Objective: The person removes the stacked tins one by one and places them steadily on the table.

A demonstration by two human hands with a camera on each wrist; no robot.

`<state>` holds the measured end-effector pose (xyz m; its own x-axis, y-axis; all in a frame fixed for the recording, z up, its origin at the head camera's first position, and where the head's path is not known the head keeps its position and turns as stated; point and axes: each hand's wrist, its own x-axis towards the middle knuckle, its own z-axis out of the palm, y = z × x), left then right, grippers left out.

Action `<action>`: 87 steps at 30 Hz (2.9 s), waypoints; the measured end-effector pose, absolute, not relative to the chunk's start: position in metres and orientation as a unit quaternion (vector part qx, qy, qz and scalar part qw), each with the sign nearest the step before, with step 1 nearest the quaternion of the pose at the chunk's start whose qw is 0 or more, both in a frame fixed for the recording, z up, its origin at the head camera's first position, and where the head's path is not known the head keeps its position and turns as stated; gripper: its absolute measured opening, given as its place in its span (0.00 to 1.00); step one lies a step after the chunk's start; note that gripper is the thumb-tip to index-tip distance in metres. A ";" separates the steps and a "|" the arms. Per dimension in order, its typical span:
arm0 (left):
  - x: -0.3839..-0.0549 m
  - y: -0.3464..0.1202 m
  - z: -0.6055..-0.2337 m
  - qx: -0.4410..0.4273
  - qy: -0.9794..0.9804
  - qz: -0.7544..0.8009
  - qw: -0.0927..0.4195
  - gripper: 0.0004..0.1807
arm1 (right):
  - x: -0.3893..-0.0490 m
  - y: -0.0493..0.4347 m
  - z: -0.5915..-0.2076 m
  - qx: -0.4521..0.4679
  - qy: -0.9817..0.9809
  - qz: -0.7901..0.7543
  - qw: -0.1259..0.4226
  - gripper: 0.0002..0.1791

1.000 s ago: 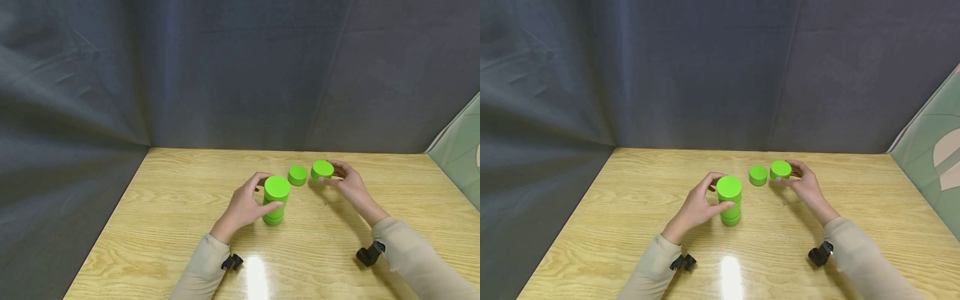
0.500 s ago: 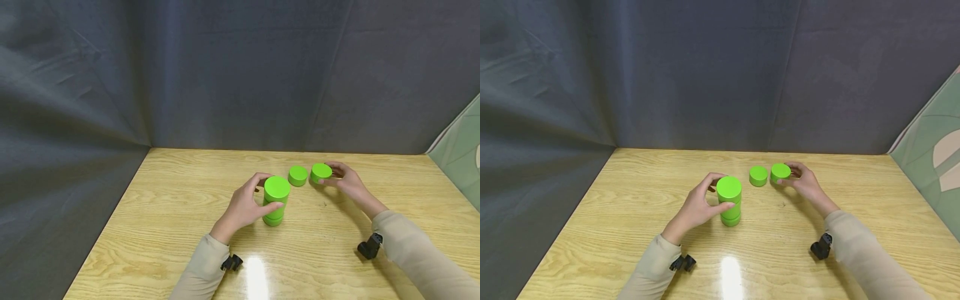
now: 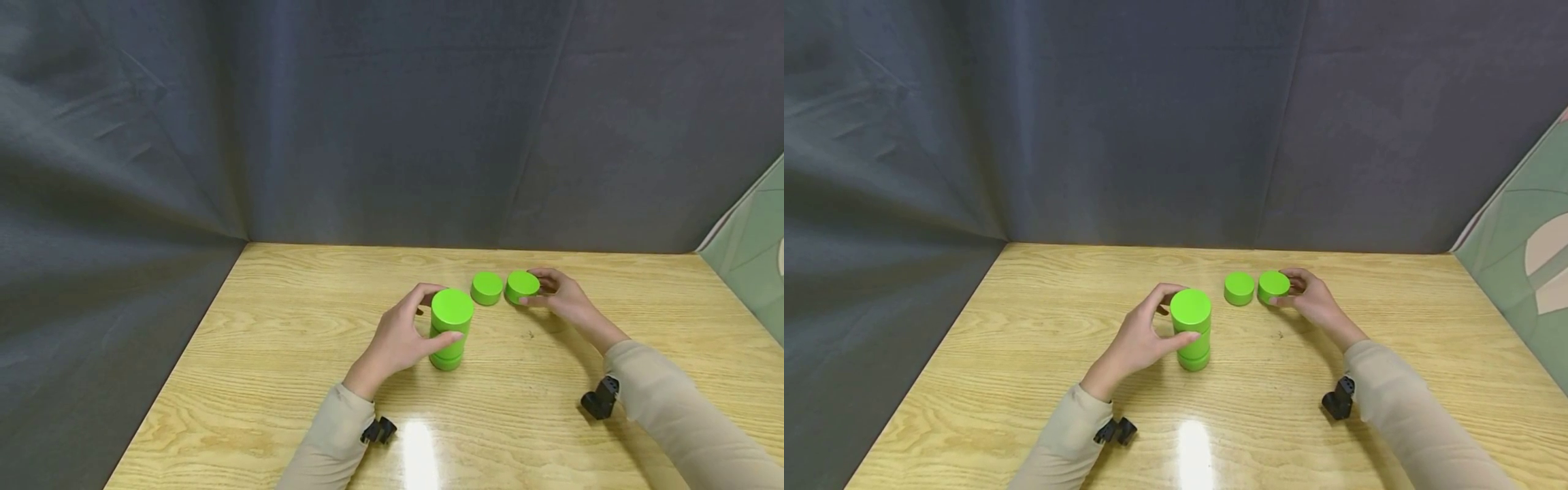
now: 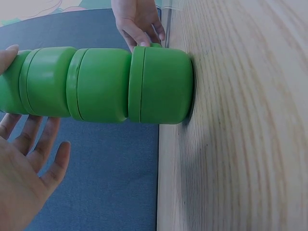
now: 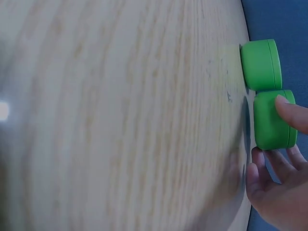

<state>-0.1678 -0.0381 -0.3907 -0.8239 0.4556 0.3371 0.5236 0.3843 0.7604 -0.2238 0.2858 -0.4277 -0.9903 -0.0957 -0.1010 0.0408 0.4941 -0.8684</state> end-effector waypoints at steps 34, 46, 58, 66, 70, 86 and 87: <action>-0.166 -0.037 -0.385 -0.284 -0.843 -0.456 0.013 0.35 | -0.226 0.285 -0.433 -0.037 0.859 -0.502 0.092 0.40; -0.164 -0.038 -0.384 -0.290 -0.866 -0.406 0.036 0.36 | -0.225 0.288 -0.430 -0.051 0.875 -0.477 0.067 0.43; -0.164 -0.040 -0.382 -0.290 -0.872 -0.395 0.028 0.38 | -0.211 0.289 -0.419 -0.029 0.859 -0.510 0.028 0.44; -0.164 -0.040 -0.383 -0.287 -0.877 -0.385 0.022 0.40 | -0.202 0.290 -0.413 -0.023 0.859 -0.511 0.009 0.43; -0.165 -0.041 -0.384 -0.287 -0.879 -0.381 0.020 0.41 | -0.198 0.288 -0.411 -0.017 0.860 -0.509 0.000 0.43; -0.169 -0.042 -0.390 -0.272 -0.889 -0.367 -0.034 0.46 | -0.173 0.275 -0.404 -0.029 0.848 -0.525 -0.064 0.39; -0.169 -0.043 -0.390 -0.271 -0.889 -0.367 -0.038 0.47 | -0.171 0.275 -0.404 -0.029 0.845 -0.530 -0.068 0.39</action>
<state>-0.1686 -0.0425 -0.3902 -0.8498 0.5104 0.1317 0.4545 0.5829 0.6735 -0.1712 0.2745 -0.4040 -0.9892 0.0219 0.1452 -0.1211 0.4371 -0.8912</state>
